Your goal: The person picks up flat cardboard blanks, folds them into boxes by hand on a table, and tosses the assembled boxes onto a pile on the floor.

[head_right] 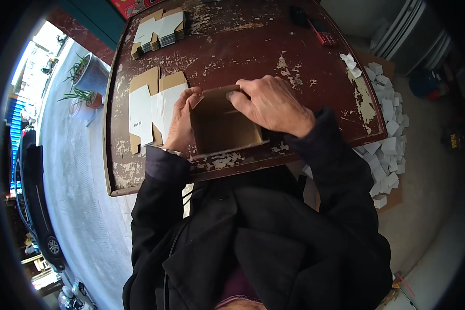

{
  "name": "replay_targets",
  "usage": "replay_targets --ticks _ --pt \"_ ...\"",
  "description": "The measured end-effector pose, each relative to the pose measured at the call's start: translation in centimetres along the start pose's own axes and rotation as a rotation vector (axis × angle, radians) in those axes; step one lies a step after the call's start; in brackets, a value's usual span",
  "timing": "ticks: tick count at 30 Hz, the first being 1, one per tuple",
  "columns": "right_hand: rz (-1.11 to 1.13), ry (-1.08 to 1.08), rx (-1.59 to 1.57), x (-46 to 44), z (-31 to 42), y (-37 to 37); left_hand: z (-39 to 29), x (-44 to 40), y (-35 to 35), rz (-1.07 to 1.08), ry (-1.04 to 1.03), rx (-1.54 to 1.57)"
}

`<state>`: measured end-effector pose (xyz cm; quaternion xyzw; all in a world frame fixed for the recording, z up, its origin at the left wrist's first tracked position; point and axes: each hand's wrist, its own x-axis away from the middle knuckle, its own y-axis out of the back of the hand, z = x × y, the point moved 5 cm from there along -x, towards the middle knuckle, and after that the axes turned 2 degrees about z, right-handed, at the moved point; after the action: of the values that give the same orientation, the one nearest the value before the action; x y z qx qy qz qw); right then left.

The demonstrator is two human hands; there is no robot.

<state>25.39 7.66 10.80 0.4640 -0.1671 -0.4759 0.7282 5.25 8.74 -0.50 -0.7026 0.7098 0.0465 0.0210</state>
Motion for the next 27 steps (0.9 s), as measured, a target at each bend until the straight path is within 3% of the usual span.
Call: replay_targets --ticks 8,12,15,17,18,22,24,25,27 --pt "0.026 -0.043 0.049 -1.8 0.9 -0.4 -3.4 1.2 0.4 -0.098 -0.074 0.068" --pt "0.135 -0.078 0.0 -2.0 0.9 -0.3 -6.9 4.3 1.9 -0.161 -0.314 0.087" --pt "0.116 -0.067 -0.033 -2.2 1.0 -0.3 -9.8 6.0 1.8 -0.051 -0.525 0.136" --pt "0.108 -0.071 -0.065 -2.0 0.9 -0.4 -11.8 6.8 0.4 0.183 -0.711 -0.498" --pt "0.105 -0.063 -0.062 -1.9 1.0 -0.5 -11.9 6.9 0.5 0.178 -0.717 -0.502" --pt "0.097 -0.031 -0.093 -2.0 1.1 -0.6 -12.4 6.4 0.3 0.159 -0.657 -0.288" --pt "0.11 -0.051 -0.073 -2.1 1.4 -0.6 -14.8 7.5 0.4 0.173 -0.562 -0.013" --pt "0.128 -0.019 -0.084 -2.1 1.7 -0.7 -16.5 8.0 0.1 0.14 -0.559 -0.033" --pt "0.122 -0.034 0.006 -2.2 1.6 -0.7 -20.3 9.1 -1.6 0.4 -0.565 0.609"
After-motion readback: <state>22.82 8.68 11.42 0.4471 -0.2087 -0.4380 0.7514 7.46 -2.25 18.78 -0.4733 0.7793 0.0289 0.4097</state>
